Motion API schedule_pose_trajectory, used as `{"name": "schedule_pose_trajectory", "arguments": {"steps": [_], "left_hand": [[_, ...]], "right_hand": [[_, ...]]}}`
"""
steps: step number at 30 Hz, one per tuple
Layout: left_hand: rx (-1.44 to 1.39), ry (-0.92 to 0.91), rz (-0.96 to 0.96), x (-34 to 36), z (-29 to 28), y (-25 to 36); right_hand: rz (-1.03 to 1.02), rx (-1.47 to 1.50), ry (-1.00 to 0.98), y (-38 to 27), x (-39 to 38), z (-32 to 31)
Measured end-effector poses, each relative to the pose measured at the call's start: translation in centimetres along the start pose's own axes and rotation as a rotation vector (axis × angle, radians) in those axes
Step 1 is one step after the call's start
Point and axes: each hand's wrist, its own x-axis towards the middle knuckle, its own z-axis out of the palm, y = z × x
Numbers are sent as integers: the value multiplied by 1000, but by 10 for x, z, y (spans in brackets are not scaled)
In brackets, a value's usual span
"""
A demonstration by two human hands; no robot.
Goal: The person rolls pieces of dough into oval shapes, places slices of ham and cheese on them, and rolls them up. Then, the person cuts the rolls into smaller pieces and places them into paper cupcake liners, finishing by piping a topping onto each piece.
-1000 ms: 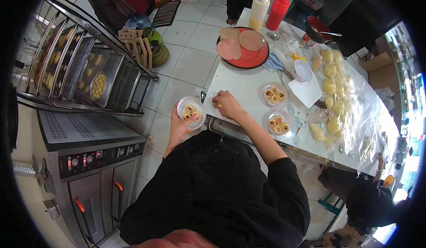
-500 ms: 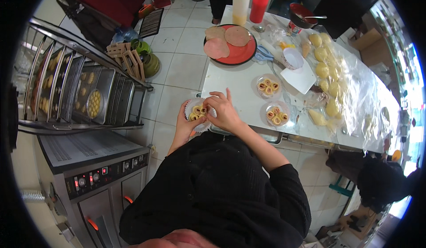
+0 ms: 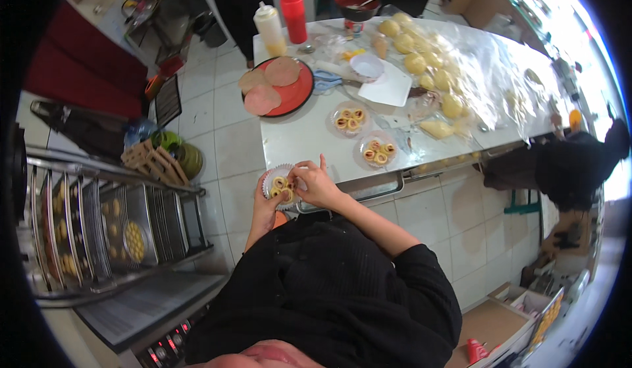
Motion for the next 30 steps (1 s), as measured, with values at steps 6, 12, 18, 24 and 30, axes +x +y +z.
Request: {"name": "schedule_pose_trajectory", "arguments": {"steps": [6,12,18,24,30], "left_hand": [[-2,-87,-45,12,4,-3],[2,-171,-127,32,5,-19],[134,-187,-34,65,30,-27],[324,-258,-2,89,55,-34],[894,-117,211,90,76,-53]], "right_hand": [[-5,-276,134,-20,-18,-3],[139,-91,214,-26,-41,-18],[380,-60,480,-7,-91,-46],[516,65,633,35,-141,-57],[438,178,665,86,-153,-99]]}}
